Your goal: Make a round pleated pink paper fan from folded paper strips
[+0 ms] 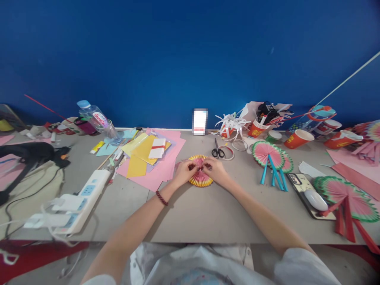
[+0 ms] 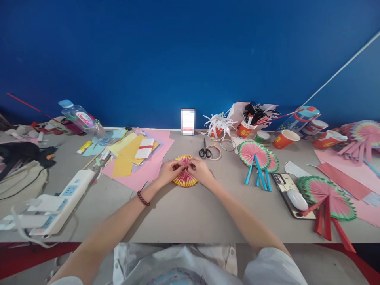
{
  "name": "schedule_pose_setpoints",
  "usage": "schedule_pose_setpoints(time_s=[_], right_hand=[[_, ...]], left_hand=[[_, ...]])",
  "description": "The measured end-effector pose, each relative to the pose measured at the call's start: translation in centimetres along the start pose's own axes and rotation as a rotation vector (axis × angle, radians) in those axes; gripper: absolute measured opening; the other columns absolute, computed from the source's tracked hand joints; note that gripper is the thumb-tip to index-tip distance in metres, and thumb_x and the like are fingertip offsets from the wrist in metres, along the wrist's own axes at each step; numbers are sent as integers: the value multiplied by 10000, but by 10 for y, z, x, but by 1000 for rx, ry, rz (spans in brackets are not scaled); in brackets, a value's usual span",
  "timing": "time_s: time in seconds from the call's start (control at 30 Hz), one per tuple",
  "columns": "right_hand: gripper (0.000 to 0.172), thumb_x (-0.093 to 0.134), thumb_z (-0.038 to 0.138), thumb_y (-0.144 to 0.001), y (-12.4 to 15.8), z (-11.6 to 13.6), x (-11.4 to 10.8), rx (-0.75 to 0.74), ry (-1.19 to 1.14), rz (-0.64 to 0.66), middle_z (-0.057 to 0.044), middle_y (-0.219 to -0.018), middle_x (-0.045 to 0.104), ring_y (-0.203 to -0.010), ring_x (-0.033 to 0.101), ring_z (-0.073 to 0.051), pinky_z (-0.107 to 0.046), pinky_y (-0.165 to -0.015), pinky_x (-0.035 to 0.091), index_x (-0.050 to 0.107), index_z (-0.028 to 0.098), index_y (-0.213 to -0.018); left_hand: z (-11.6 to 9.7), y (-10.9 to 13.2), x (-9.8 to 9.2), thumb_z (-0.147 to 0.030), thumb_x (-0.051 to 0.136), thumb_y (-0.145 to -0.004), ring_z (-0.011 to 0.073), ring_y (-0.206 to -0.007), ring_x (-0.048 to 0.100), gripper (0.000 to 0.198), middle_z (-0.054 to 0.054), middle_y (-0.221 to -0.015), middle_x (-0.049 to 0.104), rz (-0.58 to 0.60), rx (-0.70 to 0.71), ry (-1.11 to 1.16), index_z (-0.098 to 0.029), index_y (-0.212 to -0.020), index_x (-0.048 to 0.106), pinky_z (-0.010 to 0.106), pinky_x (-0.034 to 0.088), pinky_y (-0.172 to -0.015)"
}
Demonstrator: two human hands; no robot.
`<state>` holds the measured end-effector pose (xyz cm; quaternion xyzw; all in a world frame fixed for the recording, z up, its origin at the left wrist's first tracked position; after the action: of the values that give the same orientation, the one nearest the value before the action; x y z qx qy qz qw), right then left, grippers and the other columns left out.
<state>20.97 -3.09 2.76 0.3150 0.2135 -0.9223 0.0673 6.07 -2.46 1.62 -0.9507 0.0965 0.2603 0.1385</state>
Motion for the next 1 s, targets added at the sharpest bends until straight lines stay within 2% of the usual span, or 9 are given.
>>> schedule_pose_setpoints(time_s=[0.2,0.3,0.5,0.67,1.0], right_hand=[[180,491,36,-692,-1,3,-4,25,-2,5,-44,-769,597,-679,546,-144,-264,-639,457,615,163,-728],[163,520,47,-689,0,3,-4,27,-39,53,-37,-775,602,-682,554,-138,-258,-642,461,616,164,-751],[22,627,174,-739,0,0,-3,33,-90,114,-34,-780,617,-684,562,-137,-264,-647,464,640,170,-757],[88,579,140,-769,-1,-3,-1,3,-62,100,-34,-744,626,-689,565,-145,-267,-646,454,640,178,-718],[90,577,100,-705,-1,3,-2,51,-72,86,-24,-745,620,-660,558,-135,-257,-633,460,620,174,-736]], left_hand=[[-4,0,-3,-248,604,-774,121,-630,549,140,8,-661,652,-19,3,-35,-165,-682,670,235,401,-592],[-4,0,-3,-237,605,-773,122,-641,547,129,7,-672,654,-26,11,-44,-169,-684,669,234,403,-601],[-3,0,-2,-262,603,-779,122,-643,552,139,6,-674,653,-13,8,-12,-168,-696,662,227,408,-596],[-3,0,-3,-257,588,-785,122,-636,546,152,8,-670,648,8,1,-9,-162,-687,654,233,403,-599],[-4,0,-3,-235,594,-775,119,-630,545,140,9,-666,649,-17,9,-23,-164,-672,656,225,398,-582]])
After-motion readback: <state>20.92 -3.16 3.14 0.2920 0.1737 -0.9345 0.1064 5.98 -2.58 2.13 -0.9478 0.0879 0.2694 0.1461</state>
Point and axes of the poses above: each hand's wrist, its own y-axis away from the middle knuckle, its own x-axis out of the palm, z = x × y, the point moved 4 cm from there along -y, towards the middle knuckle
